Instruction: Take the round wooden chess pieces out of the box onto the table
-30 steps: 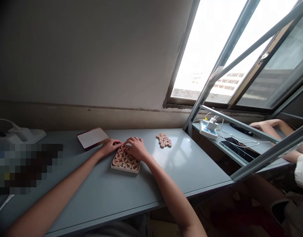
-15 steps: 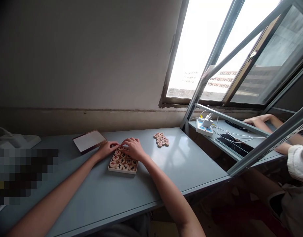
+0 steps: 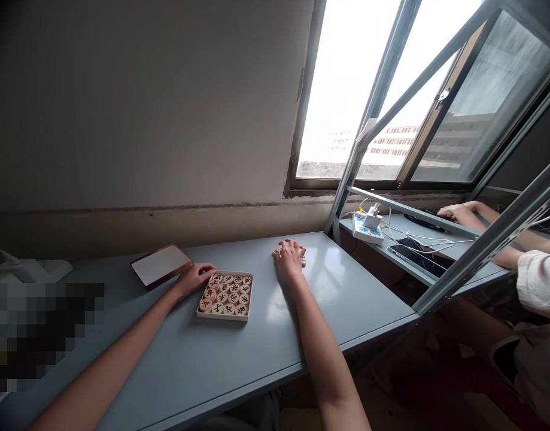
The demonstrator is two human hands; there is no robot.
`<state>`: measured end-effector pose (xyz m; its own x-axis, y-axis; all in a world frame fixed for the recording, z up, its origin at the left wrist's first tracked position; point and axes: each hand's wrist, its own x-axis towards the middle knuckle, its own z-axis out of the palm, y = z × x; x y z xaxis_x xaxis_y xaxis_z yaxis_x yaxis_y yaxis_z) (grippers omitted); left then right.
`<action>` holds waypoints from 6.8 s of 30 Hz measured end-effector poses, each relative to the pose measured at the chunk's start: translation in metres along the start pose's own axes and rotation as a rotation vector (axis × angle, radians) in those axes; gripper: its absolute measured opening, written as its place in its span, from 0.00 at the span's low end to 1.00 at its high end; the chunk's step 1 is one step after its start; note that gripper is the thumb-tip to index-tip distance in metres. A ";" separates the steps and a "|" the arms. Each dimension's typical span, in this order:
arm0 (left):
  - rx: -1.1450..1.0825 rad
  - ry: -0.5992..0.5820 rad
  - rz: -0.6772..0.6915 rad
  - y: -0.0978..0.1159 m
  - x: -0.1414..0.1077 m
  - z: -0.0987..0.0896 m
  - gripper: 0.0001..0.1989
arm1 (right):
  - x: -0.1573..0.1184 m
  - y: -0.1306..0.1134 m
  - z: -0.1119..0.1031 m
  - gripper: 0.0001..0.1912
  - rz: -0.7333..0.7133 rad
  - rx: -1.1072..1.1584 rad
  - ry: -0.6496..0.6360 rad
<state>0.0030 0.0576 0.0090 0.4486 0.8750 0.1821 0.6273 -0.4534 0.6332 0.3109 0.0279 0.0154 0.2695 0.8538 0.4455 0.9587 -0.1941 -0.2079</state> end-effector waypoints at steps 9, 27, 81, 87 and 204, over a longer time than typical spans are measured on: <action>-0.014 0.018 0.009 -0.003 0.001 0.002 0.17 | -0.011 -0.034 -0.022 0.08 -0.293 0.130 -0.105; -0.059 0.008 0.043 -0.006 0.004 0.004 0.18 | -0.054 -0.111 -0.031 0.19 -0.749 0.279 -0.384; -0.052 0.001 0.023 -0.003 0.003 0.002 0.20 | -0.062 -0.120 -0.031 0.13 -0.854 0.516 -0.459; -0.010 -0.001 0.011 -0.003 0.003 0.002 0.19 | -0.035 -0.088 -0.042 0.13 -0.709 0.458 -0.387; -0.109 0.160 -0.024 -0.005 0.002 -0.001 0.11 | -0.041 -0.075 -0.038 0.10 -0.646 0.161 -0.360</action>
<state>0.0000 0.0617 0.0076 0.3217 0.9053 0.2774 0.5599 -0.4181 0.7153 0.2312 -0.0108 0.0461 -0.4141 0.8843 0.2159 0.8834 0.4476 -0.1390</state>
